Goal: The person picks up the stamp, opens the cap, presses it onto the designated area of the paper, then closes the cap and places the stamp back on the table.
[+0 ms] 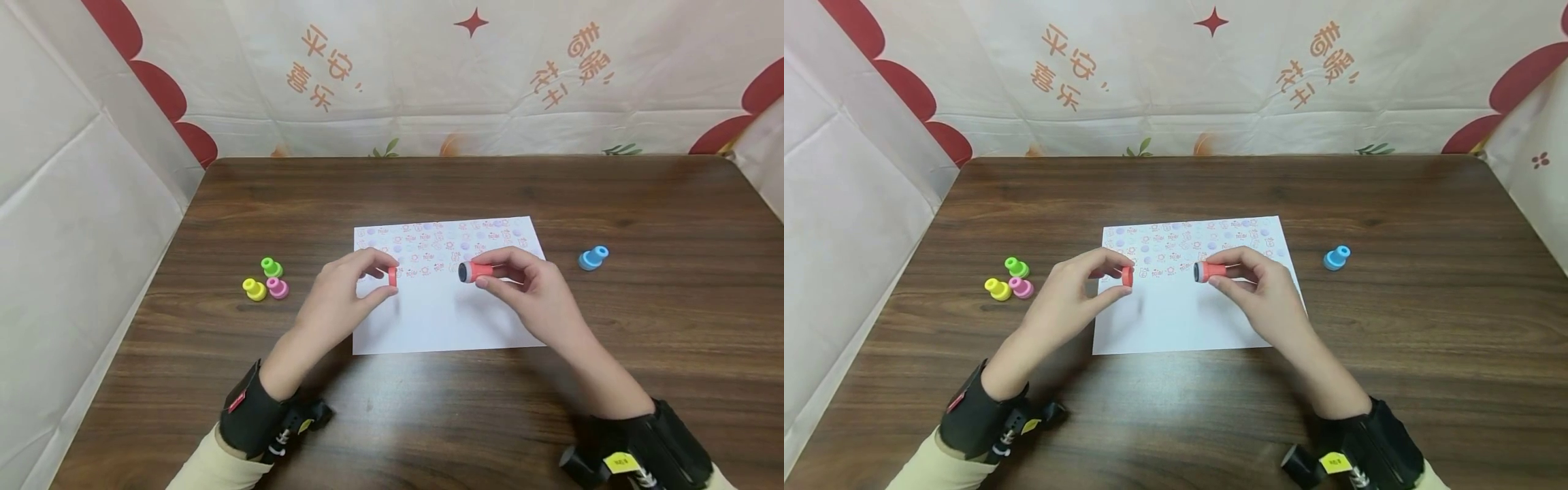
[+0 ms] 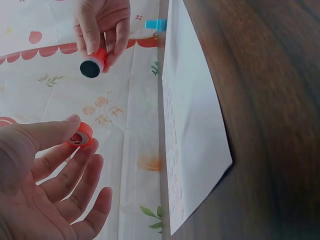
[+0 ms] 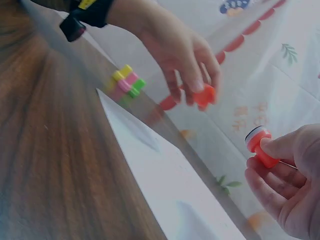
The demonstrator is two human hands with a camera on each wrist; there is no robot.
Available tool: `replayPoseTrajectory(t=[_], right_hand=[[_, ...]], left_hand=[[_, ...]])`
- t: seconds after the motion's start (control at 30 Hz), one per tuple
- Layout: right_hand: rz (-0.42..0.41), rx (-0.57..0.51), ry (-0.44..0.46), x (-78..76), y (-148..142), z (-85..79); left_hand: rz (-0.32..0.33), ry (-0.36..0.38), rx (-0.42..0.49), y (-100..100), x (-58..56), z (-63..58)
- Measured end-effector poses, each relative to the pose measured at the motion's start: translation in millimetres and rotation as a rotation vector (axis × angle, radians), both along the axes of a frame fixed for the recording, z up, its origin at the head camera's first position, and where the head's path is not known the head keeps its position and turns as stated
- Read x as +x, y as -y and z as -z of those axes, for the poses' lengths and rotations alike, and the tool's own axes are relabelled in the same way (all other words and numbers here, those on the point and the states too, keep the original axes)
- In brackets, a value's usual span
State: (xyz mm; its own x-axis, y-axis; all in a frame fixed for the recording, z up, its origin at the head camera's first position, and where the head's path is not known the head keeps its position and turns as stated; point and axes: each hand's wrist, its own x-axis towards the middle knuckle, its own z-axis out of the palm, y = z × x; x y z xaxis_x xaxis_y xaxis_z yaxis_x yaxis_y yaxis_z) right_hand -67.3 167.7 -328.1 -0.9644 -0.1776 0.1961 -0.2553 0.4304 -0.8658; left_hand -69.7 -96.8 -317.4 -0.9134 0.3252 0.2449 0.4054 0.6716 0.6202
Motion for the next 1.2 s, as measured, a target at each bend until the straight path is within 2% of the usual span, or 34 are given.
replayPoseTrajectory(t=[0.13, 0.37, 0.53, 0.83, 1.03, 1.2], right_hand=[[0.033, 0.031, 0.009, -2.3, -8.5, -2.9], [0.044, -0.011, 0.033, -6.7, -15.1, -4.1], [0.051, 0.002, 0.037, -11.6, -18.2, -3.1], [0.088, 0.214, -0.043, -24.1, -15.7, -0.5], [0.051, 0.345, -0.130, -32.2, -7.5, 1.5], [0.013, 0.469, -0.157, -39.1, -1.2, 2.3]], left_hand=[[-0.010, 0.014, -0.005, 3.5, -0.1, -0.9], [-0.018, 0.020, -0.011, 5.7, 0.2, -2.8], [-0.015, 0.016, -0.010, 5.7, 0.0, -2.6], [-0.011, 0.023, -0.003, 5.2, 0.1, -2.4], [-0.014, 0.026, -0.008, 5.3, 0.1, -2.3], [-0.021, 0.028, -0.013, 6.0, 0.3, -2.0]])
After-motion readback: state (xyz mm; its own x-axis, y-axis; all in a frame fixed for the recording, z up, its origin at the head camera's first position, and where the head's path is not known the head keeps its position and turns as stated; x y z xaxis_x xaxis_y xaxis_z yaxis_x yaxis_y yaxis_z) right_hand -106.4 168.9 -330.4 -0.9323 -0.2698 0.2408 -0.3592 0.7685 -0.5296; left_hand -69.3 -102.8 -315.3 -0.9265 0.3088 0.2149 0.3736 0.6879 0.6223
